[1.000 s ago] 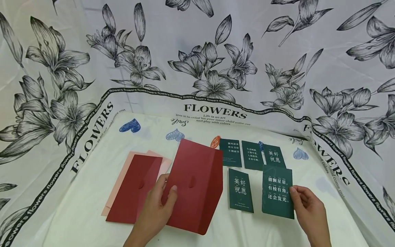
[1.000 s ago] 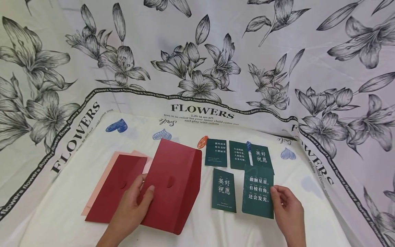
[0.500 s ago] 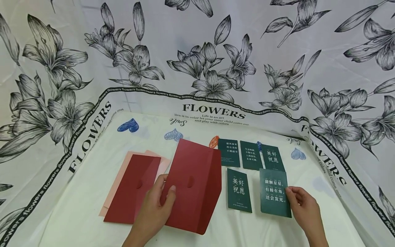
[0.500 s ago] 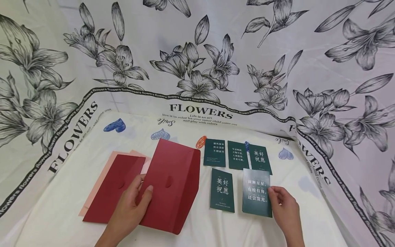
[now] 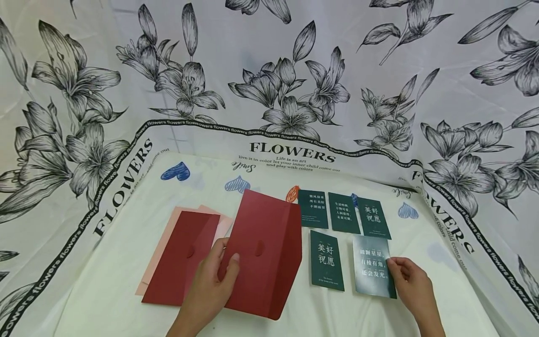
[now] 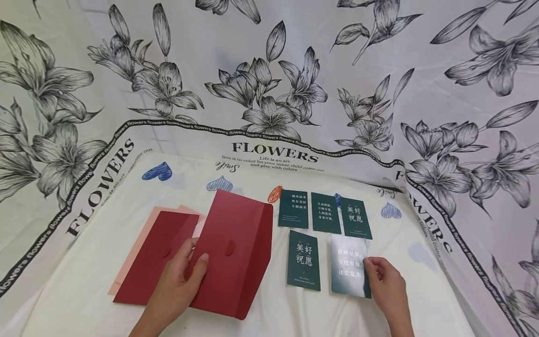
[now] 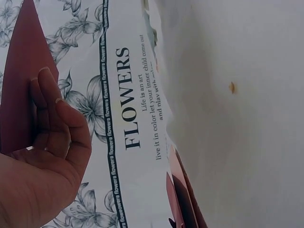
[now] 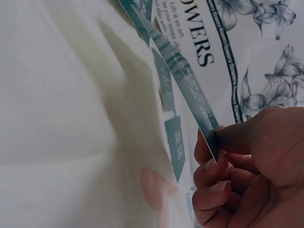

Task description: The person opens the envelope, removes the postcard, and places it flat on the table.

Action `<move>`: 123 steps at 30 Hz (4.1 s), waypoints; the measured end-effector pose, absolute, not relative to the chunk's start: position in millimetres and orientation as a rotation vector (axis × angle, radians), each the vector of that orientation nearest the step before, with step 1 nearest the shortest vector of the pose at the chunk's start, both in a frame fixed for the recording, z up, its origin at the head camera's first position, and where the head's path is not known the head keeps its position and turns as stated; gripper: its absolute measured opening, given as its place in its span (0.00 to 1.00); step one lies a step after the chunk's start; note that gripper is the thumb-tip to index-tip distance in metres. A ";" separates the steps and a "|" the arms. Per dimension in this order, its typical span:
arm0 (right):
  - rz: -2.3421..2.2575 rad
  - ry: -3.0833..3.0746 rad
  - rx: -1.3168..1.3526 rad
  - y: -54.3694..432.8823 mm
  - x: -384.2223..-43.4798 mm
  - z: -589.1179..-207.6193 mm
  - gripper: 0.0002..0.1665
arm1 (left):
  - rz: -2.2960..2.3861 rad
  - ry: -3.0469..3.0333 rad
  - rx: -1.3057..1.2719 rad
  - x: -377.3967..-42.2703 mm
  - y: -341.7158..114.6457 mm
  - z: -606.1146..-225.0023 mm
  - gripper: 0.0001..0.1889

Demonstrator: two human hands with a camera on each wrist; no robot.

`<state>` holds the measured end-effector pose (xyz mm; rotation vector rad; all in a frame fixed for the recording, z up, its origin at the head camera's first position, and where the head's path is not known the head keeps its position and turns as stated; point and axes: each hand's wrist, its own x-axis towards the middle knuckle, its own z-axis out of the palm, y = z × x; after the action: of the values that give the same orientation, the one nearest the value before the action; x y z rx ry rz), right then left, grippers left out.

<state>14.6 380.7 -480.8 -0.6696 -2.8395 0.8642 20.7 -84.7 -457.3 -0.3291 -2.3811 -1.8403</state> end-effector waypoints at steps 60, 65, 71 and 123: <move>1.610 -2.671 -0.185 254.7 37.7 -467.8 0.15 | -2.136 -2.402 -0.426 25.9 -64.1 -447.7 0.11; 1.949 -2.597 -0.077 230.4 43.9 -463.9 0.17 | -2.157 -2.421 -0.403 28.4 -62.3 -446.5 0.11; 2.220 -2.553 0.124 219.7 45.3 -459.1 0.22 | -2.027 -2.470 -0.456 30.9 -59.5 -450.8 0.10; 2.153 -2.461 0.192 196.7 44.6 -456.0 0.08 | -1.711 -2.655 -0.379 33.1 -42.8 -453.9 0.30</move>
<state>44.6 196.7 -456.0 0.1922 -2.4609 2.1531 33.1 -42.8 -453.9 -0.3789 -2.6555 -1.7105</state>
